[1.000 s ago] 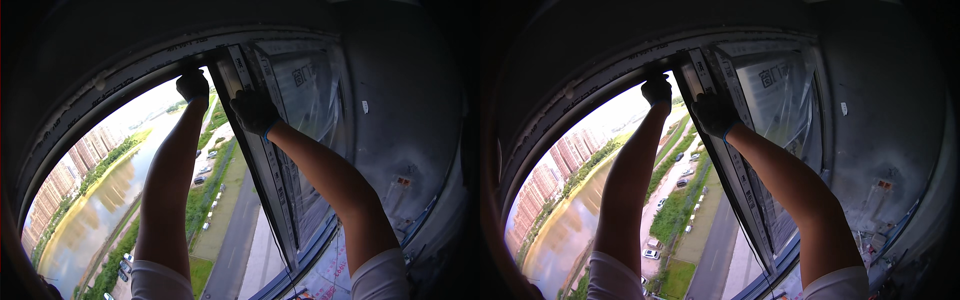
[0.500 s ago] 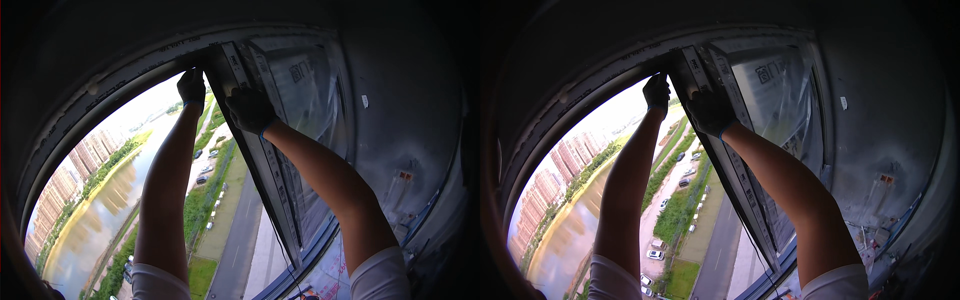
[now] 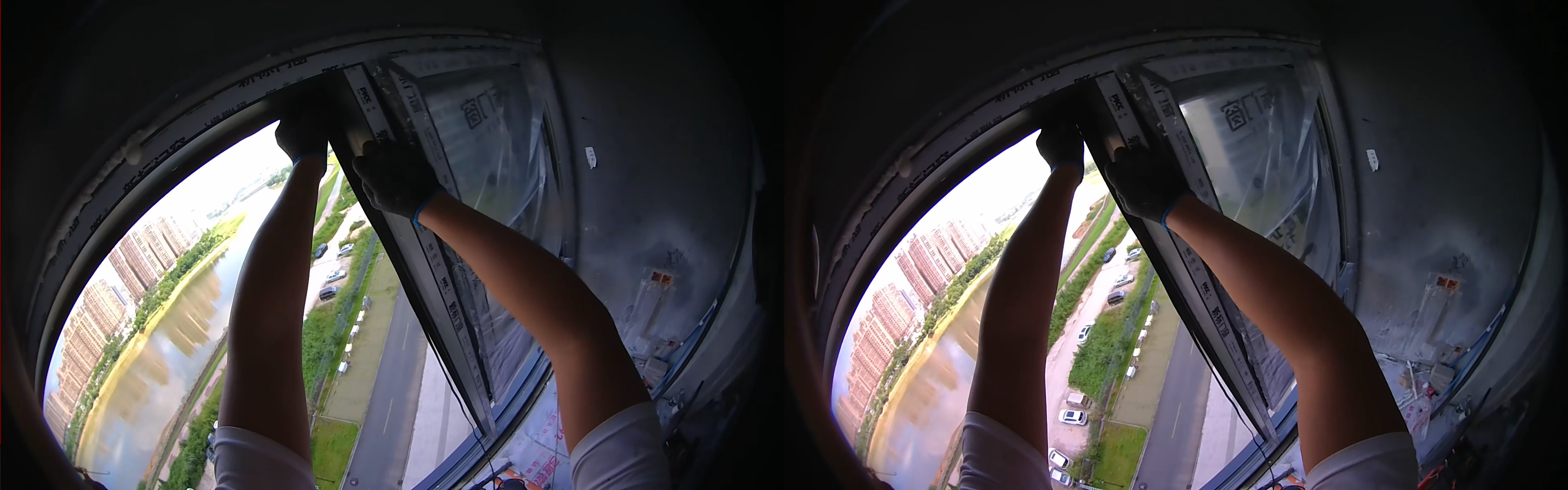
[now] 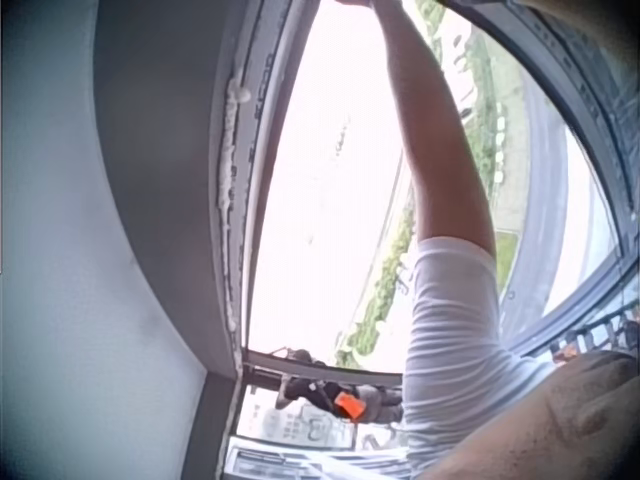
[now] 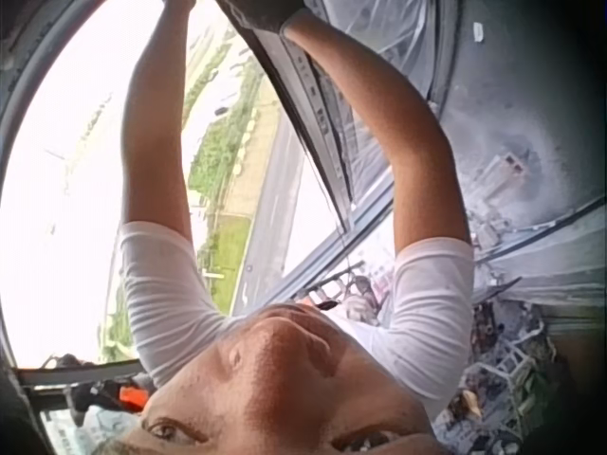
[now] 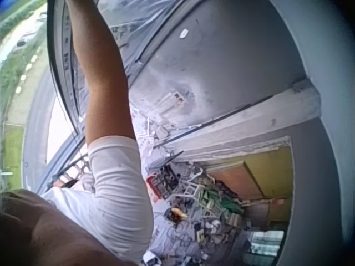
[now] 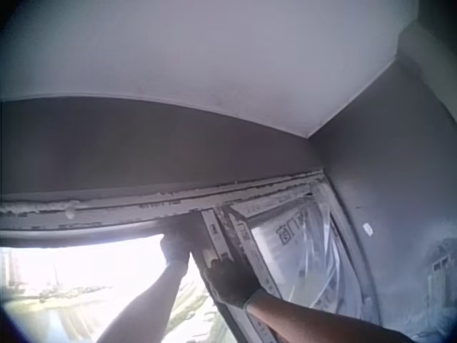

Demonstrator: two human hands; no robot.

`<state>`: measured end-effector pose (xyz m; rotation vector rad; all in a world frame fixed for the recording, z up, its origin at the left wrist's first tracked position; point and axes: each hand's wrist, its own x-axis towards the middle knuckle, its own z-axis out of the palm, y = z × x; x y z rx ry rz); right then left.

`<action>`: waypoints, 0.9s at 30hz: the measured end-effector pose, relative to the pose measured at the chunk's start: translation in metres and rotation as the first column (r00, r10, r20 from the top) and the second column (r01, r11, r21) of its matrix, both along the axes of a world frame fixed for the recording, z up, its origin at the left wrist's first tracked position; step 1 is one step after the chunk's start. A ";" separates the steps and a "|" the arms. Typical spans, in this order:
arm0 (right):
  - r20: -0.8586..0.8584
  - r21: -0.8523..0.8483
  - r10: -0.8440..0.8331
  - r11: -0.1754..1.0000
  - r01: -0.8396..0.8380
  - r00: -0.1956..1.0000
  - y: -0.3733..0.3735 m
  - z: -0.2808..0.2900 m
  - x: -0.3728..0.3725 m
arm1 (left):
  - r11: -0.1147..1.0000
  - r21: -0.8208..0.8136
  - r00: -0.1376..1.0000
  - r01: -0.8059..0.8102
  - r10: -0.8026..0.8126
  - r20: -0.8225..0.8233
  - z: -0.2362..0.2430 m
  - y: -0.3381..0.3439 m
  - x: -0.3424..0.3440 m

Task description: Installing and securing a large window frame in a high-rise building.

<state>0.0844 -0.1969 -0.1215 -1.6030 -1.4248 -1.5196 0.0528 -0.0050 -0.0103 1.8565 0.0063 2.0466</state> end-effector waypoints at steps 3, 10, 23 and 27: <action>0.004 0.019 0.067 0.998 -0.067 0.998 0.004 0.002 -0.003 | 0.974 0.027 0.973 -0.226 0.227 -0.038 -0.001 -0.015 -0.009; -0.017 0.047 0.063 0.997 -0.062 0.998 0.005 0.001 -0.003 | 0.880 0.211 0.859 -0.425 0.466 -0.213 -0.013 -0.021 -0.016; -0.018 0.117 0.059 0.991 -0.057 0.998 0.010 -0.001 -0.004 | 0.746 0.313 0.729 -0.587 0.656 -0.195 -0.014 -0.026 -0.013; 0.048 0.141 0.040 0.989 -0.047 0.998 0.006 0.000 -0.009 | 0.772 0.333 0.717 -0.541 0.631 -0.298 -0.019 -0.024 -0.020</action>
